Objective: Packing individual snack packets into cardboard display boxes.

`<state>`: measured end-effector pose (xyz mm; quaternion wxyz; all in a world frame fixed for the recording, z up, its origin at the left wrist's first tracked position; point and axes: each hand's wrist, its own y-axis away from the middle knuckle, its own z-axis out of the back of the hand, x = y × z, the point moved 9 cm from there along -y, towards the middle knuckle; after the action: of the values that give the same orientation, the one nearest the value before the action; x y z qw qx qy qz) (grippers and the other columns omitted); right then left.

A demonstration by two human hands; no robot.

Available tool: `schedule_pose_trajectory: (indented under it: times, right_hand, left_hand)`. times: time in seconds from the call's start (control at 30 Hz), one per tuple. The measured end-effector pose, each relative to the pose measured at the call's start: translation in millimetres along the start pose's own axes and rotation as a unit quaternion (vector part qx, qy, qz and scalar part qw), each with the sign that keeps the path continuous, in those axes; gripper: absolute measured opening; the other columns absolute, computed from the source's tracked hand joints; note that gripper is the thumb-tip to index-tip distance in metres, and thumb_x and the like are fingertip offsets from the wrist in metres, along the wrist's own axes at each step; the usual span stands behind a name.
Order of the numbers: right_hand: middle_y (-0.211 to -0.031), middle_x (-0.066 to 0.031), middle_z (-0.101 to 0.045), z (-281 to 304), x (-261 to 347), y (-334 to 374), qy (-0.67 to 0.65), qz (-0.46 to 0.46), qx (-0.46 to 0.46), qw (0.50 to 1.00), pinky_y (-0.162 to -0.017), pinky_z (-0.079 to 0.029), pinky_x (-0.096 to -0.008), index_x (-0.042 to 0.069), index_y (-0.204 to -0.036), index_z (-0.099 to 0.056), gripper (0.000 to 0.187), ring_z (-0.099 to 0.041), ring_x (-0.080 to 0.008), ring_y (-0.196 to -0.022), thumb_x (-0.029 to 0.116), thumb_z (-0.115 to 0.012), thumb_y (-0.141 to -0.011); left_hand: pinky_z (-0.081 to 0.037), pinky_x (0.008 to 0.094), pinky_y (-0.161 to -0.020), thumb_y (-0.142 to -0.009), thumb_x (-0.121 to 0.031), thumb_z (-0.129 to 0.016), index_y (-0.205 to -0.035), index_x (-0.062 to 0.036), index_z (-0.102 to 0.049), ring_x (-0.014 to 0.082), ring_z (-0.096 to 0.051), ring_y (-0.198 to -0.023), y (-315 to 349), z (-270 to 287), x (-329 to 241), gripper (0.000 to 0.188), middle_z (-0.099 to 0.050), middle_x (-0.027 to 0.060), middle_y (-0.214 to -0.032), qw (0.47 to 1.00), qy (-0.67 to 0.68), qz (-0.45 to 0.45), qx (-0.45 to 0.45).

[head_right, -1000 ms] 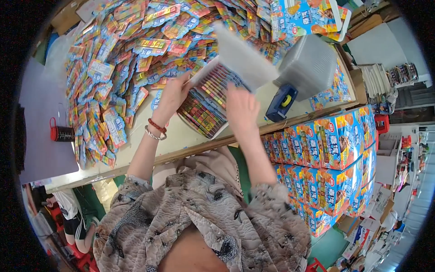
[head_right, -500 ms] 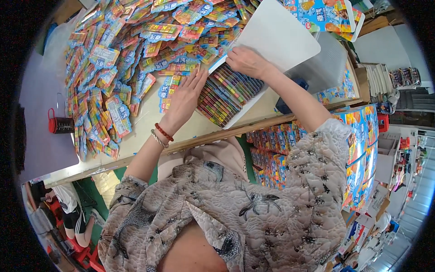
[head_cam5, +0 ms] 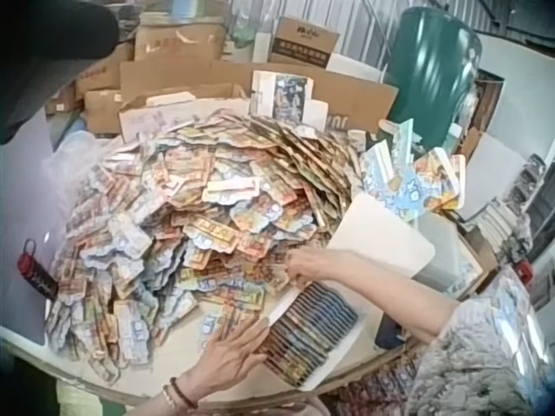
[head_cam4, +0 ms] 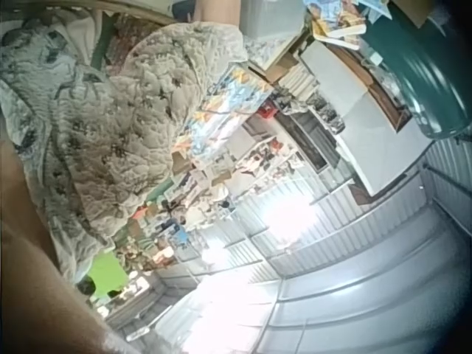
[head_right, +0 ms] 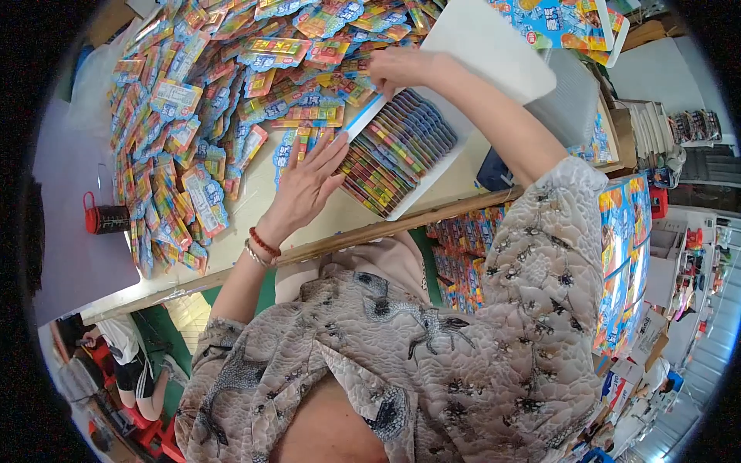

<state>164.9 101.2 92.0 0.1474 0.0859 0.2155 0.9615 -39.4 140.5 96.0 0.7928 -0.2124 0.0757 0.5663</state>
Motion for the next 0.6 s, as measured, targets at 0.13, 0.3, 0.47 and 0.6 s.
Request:
schedule_pose_trajectory:
  times: [0.13,0.3,0.47,0.6]
  right_hand:
    - [-0.087,-0.0019,-0.059,20,39,30,0.281,0.143,-0.226,0.922,-0.082,-0.044,-0.0369,0.011,-0.078,-0.071,0.011,-0.053,-0.0226,-0.098,0.017,-0.072,-0.068]
    - [-0.084,-0.0003,-0.059,17,66,115,0.035,0.076,-0.079,0.993,-0.084,-0.041,-0.0381,0.011,-0.076,-0.070,0.011,-0.052,-0.0213,-0.098,0.019,-0.072,-0.069]
    - [-0.078,-0.0055,-0.061,-34,62,158,-0.186,0.092,-0.130,0.969,-0.079,-0.043,-0.0366,0.007,-0.076,-0.070,0.014,-0.052,-0.0257,-0.092,0.020,-0.072,-0.074]
    - [-0.084,-0.0021,-0.060,-57,43,139,-0.251,0.075,-0.123,0.957,-0.087,-0.038,-0.0362,0.008,-0.080,-0.067,0.015,-0.050,-0.0221,-0.096,0.023,-0.067,-0.082]
  left_hand:
    - [-0.005,0.0503,-0.116,-0.097,-0.038,-0.042,-0.138,-0.0080,-0.045,0.0259,-0.026,-0.141,8,4,4,0.051,-0.037,0.0011,-0.149,0.999,0.039,0.033,0.006]
    - [-0.011,0.0530,-0.114,-0.094,-0.035,-0.051,-0.134,-0.0079,-0.049,0.0288,-0.030,-0.139,12,19,-11,0.048,-0.042,0.0042,-0.144,0.999,-0.014,0.022,-0.039]
    - [-0.044,0.0439,-0.089,-0.085,-0.013,-0.063,-0.130,-0.0087,-0.050,0.0328,-0.055,-0.109,0,-14,-82,0.046,-0.058,0.0167,-0.120,0.949,0.307,0.073,0.019]
    - [-0.048,0.0413,-0.079,-0.084,-0.002,-0.057,-0.130,-0.0047,-0.049,0.0355,-0.059,-0.095,-4,-44,-77,0.047,-0.061,0.0205,-0.106,0.935,0.329,0.131,-0.028]
